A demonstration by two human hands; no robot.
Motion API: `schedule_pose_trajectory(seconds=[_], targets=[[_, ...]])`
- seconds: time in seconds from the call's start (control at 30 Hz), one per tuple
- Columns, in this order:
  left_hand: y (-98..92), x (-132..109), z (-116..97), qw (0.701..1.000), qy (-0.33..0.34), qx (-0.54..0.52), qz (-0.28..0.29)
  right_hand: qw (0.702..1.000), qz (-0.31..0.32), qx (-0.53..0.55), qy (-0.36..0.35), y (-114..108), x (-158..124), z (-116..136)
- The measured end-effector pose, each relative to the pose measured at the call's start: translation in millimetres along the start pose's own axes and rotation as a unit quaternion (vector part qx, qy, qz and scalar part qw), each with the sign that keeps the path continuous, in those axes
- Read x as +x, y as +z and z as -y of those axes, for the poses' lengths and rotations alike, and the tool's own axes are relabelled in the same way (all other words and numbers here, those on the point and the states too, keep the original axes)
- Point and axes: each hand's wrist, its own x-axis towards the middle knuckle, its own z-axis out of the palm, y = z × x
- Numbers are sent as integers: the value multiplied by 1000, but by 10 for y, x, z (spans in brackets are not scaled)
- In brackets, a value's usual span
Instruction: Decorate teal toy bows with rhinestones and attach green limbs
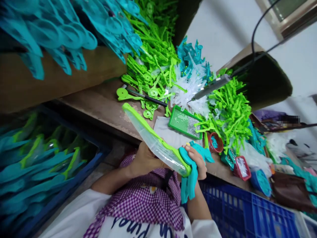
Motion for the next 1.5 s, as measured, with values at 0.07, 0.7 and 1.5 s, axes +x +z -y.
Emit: schedule_pose_trajectory(seconds=[0.07, 0.7, 1.5], targets=[[44, -7, -7, 1000, 7, 11, -12, 997, -58, 42, -43, 7, 55, 16], [-89, -20, 102, 995, -13, -40, -94, 995, -9, 44, -90, 166, 61, -86], [-1351, -61, 340, 946, -254, -49, -195, 974, 158, 35, -160, 1340, -297, -479]])
